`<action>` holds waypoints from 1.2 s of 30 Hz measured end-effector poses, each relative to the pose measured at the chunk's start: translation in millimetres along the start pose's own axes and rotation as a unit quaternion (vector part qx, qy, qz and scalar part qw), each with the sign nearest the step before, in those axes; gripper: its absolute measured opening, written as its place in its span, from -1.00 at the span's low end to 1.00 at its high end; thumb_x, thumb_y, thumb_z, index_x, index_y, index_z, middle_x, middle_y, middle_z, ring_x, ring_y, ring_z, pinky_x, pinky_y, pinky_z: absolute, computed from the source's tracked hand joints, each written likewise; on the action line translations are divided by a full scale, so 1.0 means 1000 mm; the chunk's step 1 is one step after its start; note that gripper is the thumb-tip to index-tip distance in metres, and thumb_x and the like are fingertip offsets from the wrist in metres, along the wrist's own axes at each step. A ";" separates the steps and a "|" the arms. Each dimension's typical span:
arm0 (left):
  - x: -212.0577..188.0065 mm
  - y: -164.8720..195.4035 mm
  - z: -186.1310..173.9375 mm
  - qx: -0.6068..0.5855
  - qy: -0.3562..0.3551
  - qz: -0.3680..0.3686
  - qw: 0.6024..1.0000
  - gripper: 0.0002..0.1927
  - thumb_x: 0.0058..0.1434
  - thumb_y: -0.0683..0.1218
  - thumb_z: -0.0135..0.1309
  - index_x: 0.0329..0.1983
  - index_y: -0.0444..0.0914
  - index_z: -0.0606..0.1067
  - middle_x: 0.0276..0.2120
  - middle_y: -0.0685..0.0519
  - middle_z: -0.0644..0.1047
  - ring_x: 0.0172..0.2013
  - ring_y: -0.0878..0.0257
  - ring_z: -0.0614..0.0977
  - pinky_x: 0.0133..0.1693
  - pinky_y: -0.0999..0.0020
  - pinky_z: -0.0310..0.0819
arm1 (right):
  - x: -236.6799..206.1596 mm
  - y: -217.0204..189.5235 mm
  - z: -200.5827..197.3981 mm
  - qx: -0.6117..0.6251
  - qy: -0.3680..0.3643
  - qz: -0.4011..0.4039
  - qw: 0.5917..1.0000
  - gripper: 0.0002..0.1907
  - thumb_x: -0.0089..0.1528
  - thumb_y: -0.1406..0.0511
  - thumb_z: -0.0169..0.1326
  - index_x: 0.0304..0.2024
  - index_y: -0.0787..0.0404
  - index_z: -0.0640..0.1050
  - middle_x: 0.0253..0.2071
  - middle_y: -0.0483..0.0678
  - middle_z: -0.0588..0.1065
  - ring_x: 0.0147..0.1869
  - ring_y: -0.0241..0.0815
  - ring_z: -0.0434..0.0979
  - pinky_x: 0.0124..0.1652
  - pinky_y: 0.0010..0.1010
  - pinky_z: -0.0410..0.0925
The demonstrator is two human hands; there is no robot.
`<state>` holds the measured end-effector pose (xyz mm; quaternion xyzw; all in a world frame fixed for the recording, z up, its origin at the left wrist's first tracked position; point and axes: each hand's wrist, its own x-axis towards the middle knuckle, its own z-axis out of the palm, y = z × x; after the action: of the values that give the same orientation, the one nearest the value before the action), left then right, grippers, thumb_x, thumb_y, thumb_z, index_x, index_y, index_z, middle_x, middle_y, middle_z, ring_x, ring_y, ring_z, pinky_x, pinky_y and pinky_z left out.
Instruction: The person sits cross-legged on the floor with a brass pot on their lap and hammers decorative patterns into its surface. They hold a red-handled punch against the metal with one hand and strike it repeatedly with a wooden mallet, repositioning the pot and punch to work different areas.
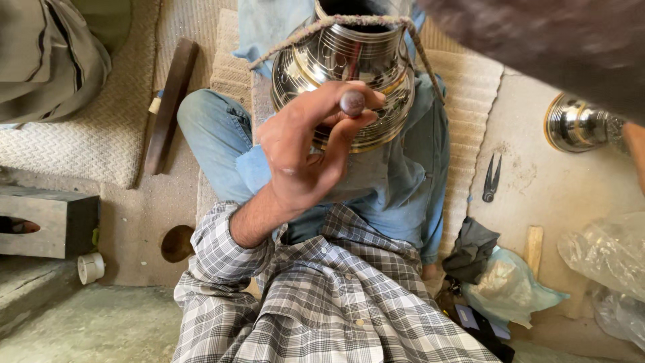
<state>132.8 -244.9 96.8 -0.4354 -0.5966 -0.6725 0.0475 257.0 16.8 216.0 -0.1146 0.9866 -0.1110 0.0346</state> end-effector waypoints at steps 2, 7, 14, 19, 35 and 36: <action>0.001 -0.001 0.001 -0.053 0.001 -0.015 0.998 -0.60 0.42 -0.47 0.08 0.23 -0.36 0.31 0.03 -0.18 0.58 0.02 0.15 0.70 0.00 0.41 0.78 | 0.004 0.001 0.001 0.006 -0.006 0.000 1.000 -0.47 0.31 0.32 -0.09 0.36 0.17 0.32 -0.17 0.06 0.48 -0.30 -0.21 0.54 -0.25 -0.52 0.46; -0.006 -0.007 0.001 0.026 -0.004 0.008 1.000 -0.64 0.37 -0.45 0.16 0.16 -0.37 0.40 -0.02 -0.12 0.63 -0.10 0.20 0.74 -0.16 0.41 0.70 | 0.001 0.001 -0.003 -0.002 -0.024 0.022 0.999 -0.49 0.33 0.26 -0.14 0.36 0.12 0.33 -0.16 0.03 0.50 -0.29 -0.26 0.56 -0.23 -0.58 0.48; -0.026 -0.022 -0.004 0.127 0.018 0.028 0.991 -0.55 0.08 -0.41 0.22 0.06 -0.43 0.42 -0.31 -0.11 0.55 -0.38 0.06 0.63 -0.41 0.24 0.44 | -0.018 -0.013 -0.005 -0.061 -0.197 0.172 0.963 -0.50 0.35 0.18 -0.21 0.34 0.04 0.36 -0.16 -0.02 0.51 -0.28 -0.32 0.58 -0.20 -0.67 0.52; -0.034 -0.026 0.000 0.153 0.052 0.030 0.986 -0.50 0.13 -0.37 0.30 0.07 -0.44 0.33 -0.35 -0.09 0.55 -0.41 0.06 0.62 -0.41 0.22 0.41 | -0.005 -0.019 -0.010 0.022 -0.023 -0.002 0.999 -0.59 0.36 0.41 -0.23 0.14 0.51 0.50 -0.20 0.33 0.57 -0.27 -0.04 0.67 -0.27 -0.41 0.53; -0.051 -0.036 -0.006 0.073 0.026 0.045 0.996 -0.29 0.10 -0.24 0.28 0.25 -0.33 0.18 0.00 -0.26 0.55 -0.11 -0.09 0.70 -0.16 0.18 0.62 | -0.014 -0.029 -0.017 0.131 -0.082 0.383 0.911 -0.62 0.32 0.18 0.13 -0.16 0.47 0.53 -0.47 0.16 0.45 -0.55 -0.09 0.52 -0.48 -0.34 0.43; -0.052 -0.036 -0.006 0.101 0.036 0.044 0.993 -0.24 0.04 -0.21 0.29 0.23 -0.40 0.14 -0.03 -0.29 0.51 -0.12 -0.13 0.67 -0.15 0.10 0.58 | -0.013 -0.032 -0.015 0.141 -0.093 0.423 0.890 -0.61 0.31 0.18 0.15 -0.18 0.47 0.53 -0.49 0.15 0.45 -0.57 -0.10 0.51 -0.50 -0.35 0.43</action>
<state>140.5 -263.8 36.7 -0.4298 -0.6396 -0.6211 0.1427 274.9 -7.7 238.1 0.3097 0.9078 -0.2131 0.1857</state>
